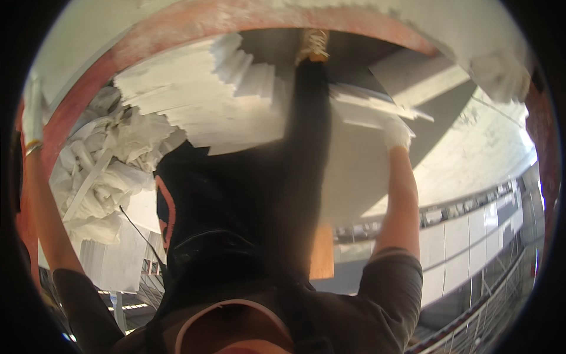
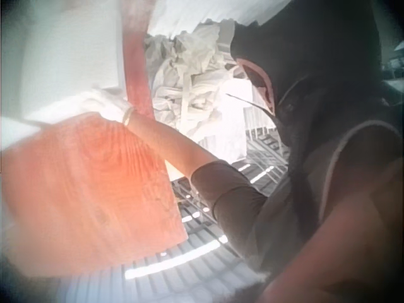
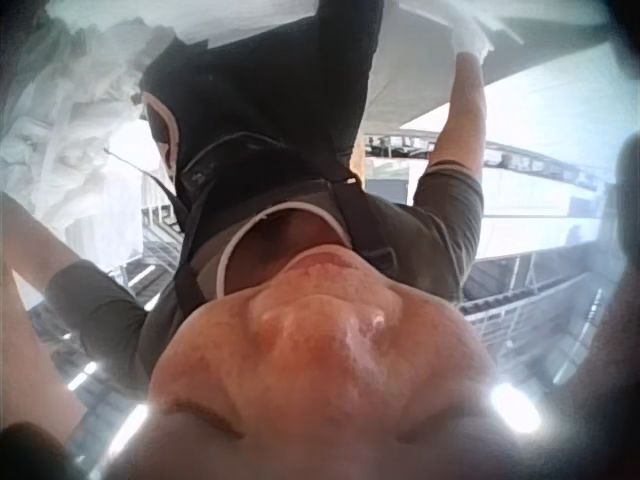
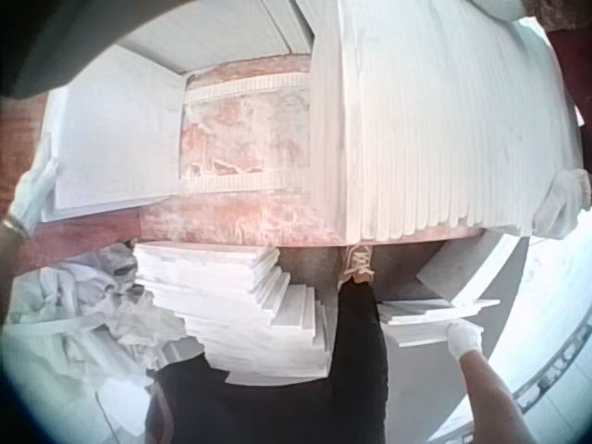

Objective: The person repeatedly picks up white plates from a pile on a wooden table and stacks them into a neat pile. The person wears white gloves and handles the plates one by one, aligning them before placing them on the stack.

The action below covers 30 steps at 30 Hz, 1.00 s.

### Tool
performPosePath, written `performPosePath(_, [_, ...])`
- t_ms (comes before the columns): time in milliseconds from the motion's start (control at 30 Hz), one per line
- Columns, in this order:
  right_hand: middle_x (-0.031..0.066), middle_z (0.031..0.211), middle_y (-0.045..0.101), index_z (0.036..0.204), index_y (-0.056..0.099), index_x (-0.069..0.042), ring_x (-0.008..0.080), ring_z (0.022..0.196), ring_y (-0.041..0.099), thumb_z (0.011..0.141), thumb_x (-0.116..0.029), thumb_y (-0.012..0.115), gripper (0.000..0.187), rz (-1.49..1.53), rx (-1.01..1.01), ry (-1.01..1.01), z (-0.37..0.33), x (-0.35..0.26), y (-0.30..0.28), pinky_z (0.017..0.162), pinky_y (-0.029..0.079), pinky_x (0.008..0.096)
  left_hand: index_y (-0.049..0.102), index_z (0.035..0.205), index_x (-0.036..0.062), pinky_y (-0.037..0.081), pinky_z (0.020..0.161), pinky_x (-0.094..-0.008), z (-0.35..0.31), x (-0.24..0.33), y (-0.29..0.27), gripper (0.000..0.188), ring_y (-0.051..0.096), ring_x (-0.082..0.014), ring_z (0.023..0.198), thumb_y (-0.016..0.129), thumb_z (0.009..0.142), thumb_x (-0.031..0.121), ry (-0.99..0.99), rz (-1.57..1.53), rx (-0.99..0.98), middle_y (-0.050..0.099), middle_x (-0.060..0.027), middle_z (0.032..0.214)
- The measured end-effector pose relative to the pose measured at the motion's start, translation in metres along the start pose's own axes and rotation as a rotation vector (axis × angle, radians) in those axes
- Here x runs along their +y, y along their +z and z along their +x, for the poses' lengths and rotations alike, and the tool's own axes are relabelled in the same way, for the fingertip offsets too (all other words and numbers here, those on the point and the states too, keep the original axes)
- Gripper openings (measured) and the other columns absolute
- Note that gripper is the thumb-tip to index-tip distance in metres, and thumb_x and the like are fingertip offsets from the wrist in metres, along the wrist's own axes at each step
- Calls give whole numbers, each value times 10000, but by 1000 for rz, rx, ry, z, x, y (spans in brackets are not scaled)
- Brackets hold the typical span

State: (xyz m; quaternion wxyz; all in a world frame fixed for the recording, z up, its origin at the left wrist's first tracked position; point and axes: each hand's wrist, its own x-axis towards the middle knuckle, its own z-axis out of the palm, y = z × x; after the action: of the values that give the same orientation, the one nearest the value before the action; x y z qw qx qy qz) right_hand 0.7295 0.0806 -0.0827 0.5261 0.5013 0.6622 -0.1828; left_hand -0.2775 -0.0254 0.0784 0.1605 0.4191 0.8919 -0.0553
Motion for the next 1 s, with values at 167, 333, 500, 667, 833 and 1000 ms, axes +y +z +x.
performPosePath(167, [171, 953, 754, 1054, 717, -29, 330, 883, 761, 962, -94, 549, 202, -228, 137, -78, -12, 8, -6, 741, 624, 462, 293, 1627, 155, 281, 1229, -396, -33, 55, 1, 820, 319, -373, 1519, 498, 976, 611, -64, 18, 48, 290, -178, 1673])
performPosePath(333, [211, 1049, 754, 1112, 705, -47, 348, 976, 752, 948, -137, 566, 232, -264, -157, -38, -91, -34, -87, 804, 612, 461, 299, 1601, 97, 314, 1202, -469, -47, 87, 3, 880, 293, -398, 1507, 483, 963, 675, 48, 54, 229, 313, -250, 1624])
performPosePath(500, [168, 1121, 739, 1142, 759, -160, 374, 1041, 707, 973, -350, 609, 295, 118, -67, -421, -184, -160, -257, 917, 558, 488, 427, 1510, 52, 352, 1159, -508, -67, 113, -5, 718, 343, -417, 1431, 568, 980, 515, 55, -39, 309, 377, -231, 1559])
performPosePath(667, [158, 1129, 746, 1196, 721, -29, 317, 1069, 718, 904, -131, 737, 310, 423, 630, -903, -195, -244, -457, 937, 548, 384, 524, 1471, -3, 370, 1177, -366, -183, 233, 60, 521, 497, -255, 1402, 635, 1016, 225, -143, -1175, 341, 562, -157, 1493])
performPosePath(833, [138, 1296, 680, 1341, 655, -140, 364, 1165, 650, 962, -331, 576, 431, -252, 1121, -705, -90, -299, -632, 977, 519, 460, 446, 1527, 25, 469, 1074, -431, -241, 377, 125, 633, 547, -271, 1309, 648, 1020, 347, -518, -1978, -375, 557, -147, 1464])
performPosePath(1000, [133, 1273, 685, 1221, 693, -111, 370, 1122, 662, 975, -392, 476, 431, -612, 598, -223, -26, -313, -675, 946, 530, 456, 422, 1511, 47, 409, 1109, -529, -201, 467, 121, 629, 519, -312, 1322, 531, 1059, 471, -318, -1680, -861, 458, -159, 1526])
